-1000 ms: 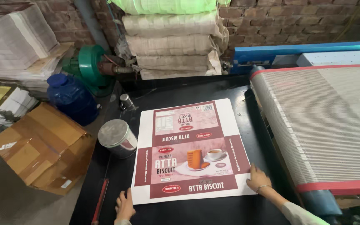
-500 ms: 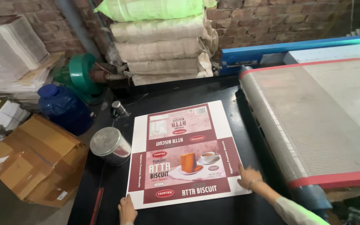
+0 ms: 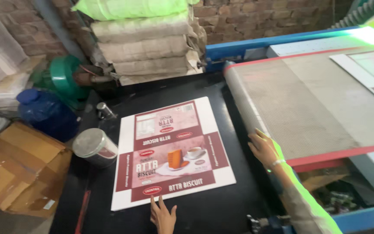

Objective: The person repeatedly picks up printed sheets from a conveyor belt and stacks them on a table. The sheets feature packaging artwork for Atta Biscuit. The person aligns each sheet before placing it on the growing stack.

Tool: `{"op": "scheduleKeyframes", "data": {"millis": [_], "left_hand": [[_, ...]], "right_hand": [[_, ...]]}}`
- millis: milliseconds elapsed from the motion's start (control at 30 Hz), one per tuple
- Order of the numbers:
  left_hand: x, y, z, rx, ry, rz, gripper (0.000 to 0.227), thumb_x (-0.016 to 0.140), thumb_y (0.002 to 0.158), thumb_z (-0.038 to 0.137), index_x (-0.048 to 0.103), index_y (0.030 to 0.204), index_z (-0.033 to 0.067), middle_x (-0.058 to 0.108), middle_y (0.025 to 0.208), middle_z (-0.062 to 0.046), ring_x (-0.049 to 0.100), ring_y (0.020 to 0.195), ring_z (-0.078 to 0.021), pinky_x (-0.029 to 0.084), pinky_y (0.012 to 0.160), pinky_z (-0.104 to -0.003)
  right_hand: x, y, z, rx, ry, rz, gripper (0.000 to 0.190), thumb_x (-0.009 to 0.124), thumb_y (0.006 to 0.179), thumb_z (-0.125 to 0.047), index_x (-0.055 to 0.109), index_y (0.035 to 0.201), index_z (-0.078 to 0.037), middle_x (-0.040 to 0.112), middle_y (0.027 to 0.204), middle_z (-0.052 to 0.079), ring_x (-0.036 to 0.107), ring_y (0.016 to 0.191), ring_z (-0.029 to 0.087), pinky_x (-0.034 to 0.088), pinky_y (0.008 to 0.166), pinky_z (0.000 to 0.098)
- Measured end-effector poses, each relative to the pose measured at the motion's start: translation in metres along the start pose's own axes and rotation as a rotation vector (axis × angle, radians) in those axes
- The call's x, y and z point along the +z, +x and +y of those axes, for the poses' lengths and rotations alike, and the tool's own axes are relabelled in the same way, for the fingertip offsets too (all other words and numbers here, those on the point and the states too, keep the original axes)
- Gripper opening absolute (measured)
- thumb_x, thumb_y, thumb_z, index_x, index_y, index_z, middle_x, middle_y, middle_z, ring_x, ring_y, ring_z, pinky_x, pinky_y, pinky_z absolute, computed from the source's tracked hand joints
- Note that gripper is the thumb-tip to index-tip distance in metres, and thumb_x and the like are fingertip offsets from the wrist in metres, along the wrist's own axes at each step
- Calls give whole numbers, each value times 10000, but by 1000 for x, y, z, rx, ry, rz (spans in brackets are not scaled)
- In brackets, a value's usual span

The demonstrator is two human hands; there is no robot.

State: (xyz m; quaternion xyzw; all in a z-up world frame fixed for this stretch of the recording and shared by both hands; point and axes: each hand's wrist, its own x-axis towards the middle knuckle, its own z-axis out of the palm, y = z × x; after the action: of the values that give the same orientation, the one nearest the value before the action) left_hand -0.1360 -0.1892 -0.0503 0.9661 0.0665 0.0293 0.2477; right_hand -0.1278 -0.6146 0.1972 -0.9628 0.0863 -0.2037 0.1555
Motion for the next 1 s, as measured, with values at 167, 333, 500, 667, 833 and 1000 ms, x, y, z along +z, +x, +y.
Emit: {"op": "scheduleKeyframes", "data": {"millis": [167,333,500,667,833,1000], "left_hand": [[9,2,-5,-151,-28,-119,958,854,741,478,371,1512,177,301,1598,-111,361,1450,-386,387,1078,-639],[7,13,-23,84,-255,188,798,808,740,510,523,1376,121,487,1482,-126,515,1323,-390,496,1061,-592],[1,6,-7,-124,-17,5,719,830,735,504,589,1343,204,440,1548,-11,470,1381,-338,464,1022,-616],[-14,4,4,-122,14,-18,682,832,726,505,607,1317,251,441,1543,20,464,1401,-309,471,1027,-602],[-16,2,4,-123,-19,-35,649,819,753,493,607,1316,248,423,1560,9,467,1383,-317,468,1027,-609],[-13,2,1,-114,-32,-63,624,804,784,463,599,1320,219,411,1557,-17,434,1411,-314,465,1026,-602]], "right_hand": [[-5,8,0,-91,51,21,297,709,862,-240,734,1126,-108,668,1314,127,689,1064,368,568,874,454],[-16,14,-4,-33,91,-80,278,686,876,-225,716,1121,-100,672,1322,77,737,902,293,586,798,419],[-25,15,1,-88,92,4,251,689,891,-223,726,1107,-102,721,1217,47,723,928,308,583,775,426],[-26,15,4,-61,98,-16,252,690,888,-223,732,1112,-116,742,1131,45,727,900,309,579,767,425],[-26,18,8,-11,117,-53,217,695,890,-229,748,1080,-136,756,1025,54,735,857,296,581,751,415],[-29,20,24,-15,101,-15,229,693,869,-202,745,1086,-151,752,963,73,738,797,276,580,732,415]]}}
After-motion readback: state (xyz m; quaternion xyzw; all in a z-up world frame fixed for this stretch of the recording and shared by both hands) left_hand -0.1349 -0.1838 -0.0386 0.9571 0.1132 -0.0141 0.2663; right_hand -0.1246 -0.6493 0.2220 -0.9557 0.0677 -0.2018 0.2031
